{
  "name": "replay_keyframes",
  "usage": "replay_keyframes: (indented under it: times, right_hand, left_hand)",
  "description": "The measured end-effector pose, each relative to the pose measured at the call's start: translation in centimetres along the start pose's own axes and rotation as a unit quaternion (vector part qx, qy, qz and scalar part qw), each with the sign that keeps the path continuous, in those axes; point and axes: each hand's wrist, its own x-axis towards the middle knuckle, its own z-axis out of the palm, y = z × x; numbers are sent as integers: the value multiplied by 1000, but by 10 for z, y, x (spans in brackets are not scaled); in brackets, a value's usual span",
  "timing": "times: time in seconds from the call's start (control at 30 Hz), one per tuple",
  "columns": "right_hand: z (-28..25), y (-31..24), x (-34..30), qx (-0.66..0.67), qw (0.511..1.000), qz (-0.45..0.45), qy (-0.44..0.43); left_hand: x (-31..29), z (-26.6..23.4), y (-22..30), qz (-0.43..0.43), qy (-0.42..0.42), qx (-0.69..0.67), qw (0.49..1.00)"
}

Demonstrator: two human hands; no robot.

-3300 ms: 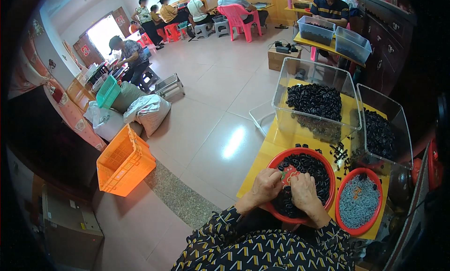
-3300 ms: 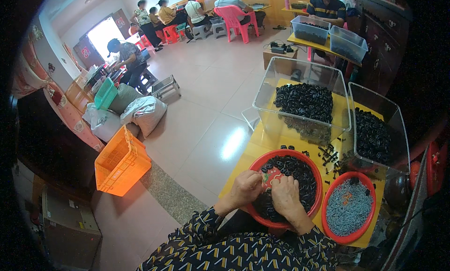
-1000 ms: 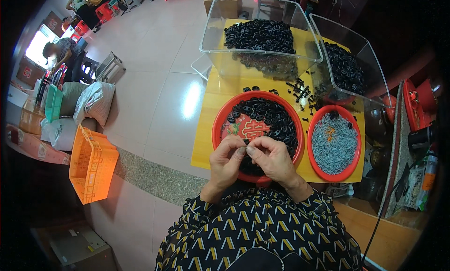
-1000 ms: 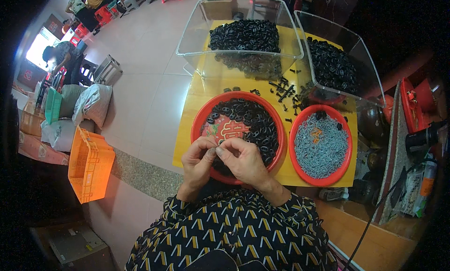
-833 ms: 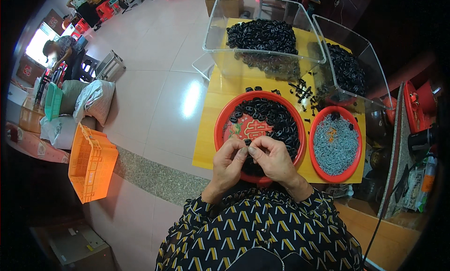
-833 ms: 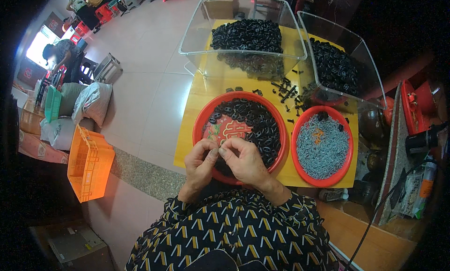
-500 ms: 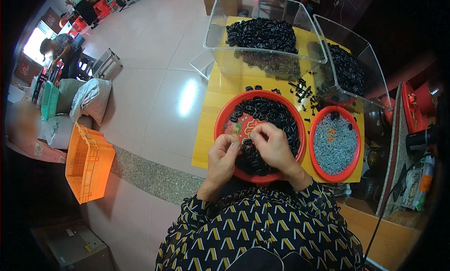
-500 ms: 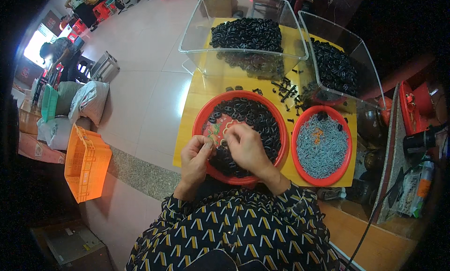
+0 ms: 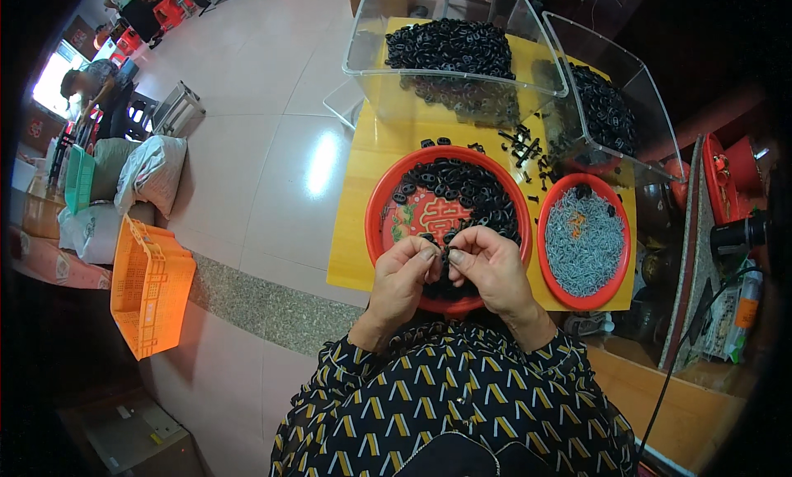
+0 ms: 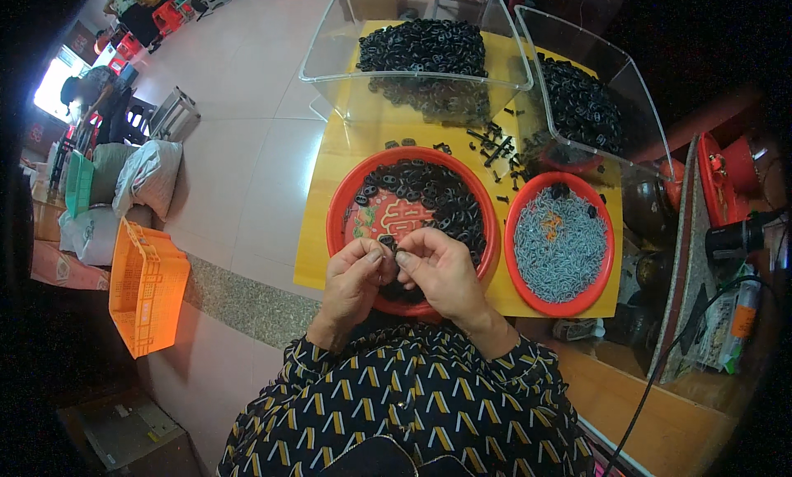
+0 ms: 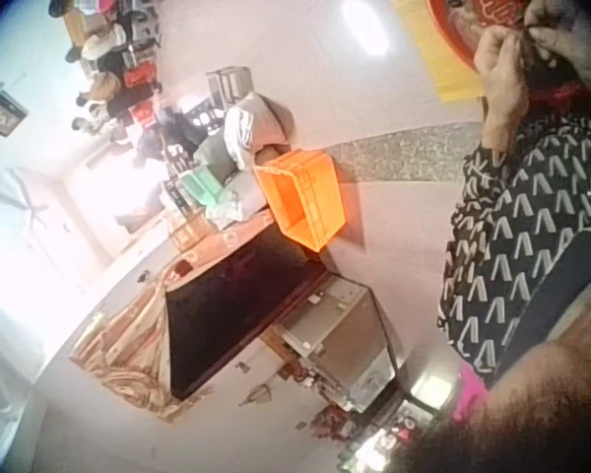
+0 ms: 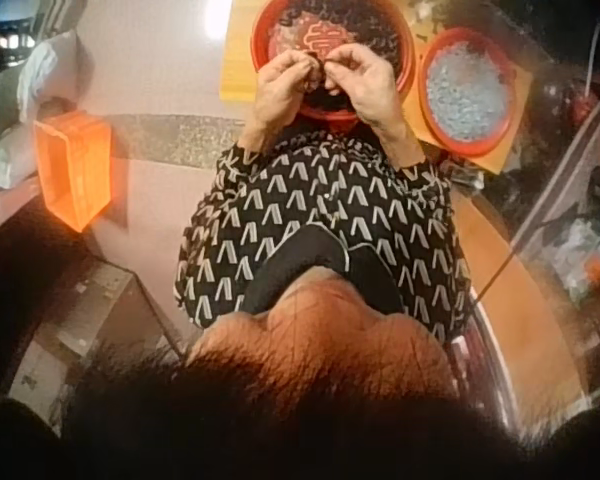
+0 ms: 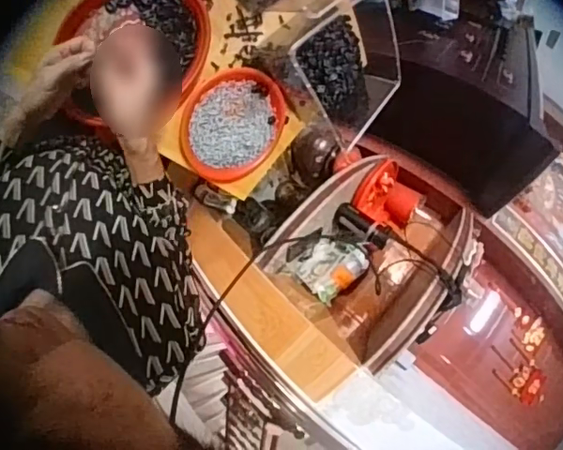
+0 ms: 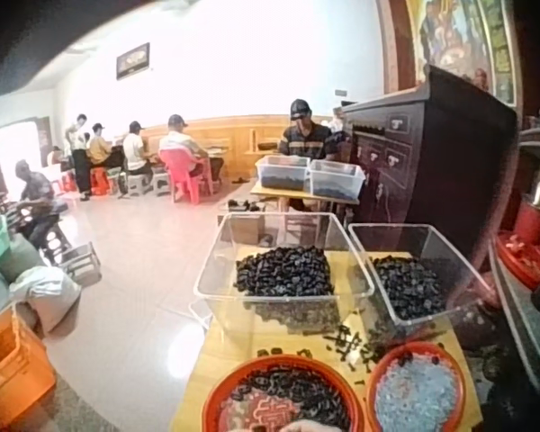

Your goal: The person sits at a table and assembles small black padlocks by hand. They pick up a lock body and a shackle from a red tray, insert the shackle into the body, and place the finished lock into a clear plastic bin. The process is repeated continuously throughout the video.

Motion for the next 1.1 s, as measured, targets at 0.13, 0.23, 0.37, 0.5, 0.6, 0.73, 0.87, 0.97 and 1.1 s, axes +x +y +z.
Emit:
replay_keyframes:
  times: [0.13,0.23,0.37,0.5,0.6,0.73,0.87,0.97,1.1]
  right_hand:
    - [7,-5,-12,-16,999,-20,23]
    - [8,-7,-15,-29,998,-27,38]
    - [7,-7,-16,-60,997,-25,42]
    - [5,-6,-16,-75,996,-19,37]
    - [7,-8,-15,-73,996,-24,34]
    - [7,-7,-15,-85,995,-14,45]
    - [6,-4,-15,-107,992,-30,53]
    - [5,-2,-15,-118,991,-35,55]
    - [4,-3,-16,-116,991,-37,61]
  left_hand:
    - [-1,6,0,-4,10,1,1000]
    - [-2,10,0,-7,11,12,1000]
    - [-3,11,-2,2,4,23,1000]
    - [-2,10,-4,5,1,45,999]
    - [-3,10,-4,9,5,60,998]
    - [-3,9,-2,19,0,111,994]
    - [-5,8,-3,29,-9,147,989]
    - [-6,11,-1,28,-18,167,985]
    - [-7,12,-3,22,-20,182,983]
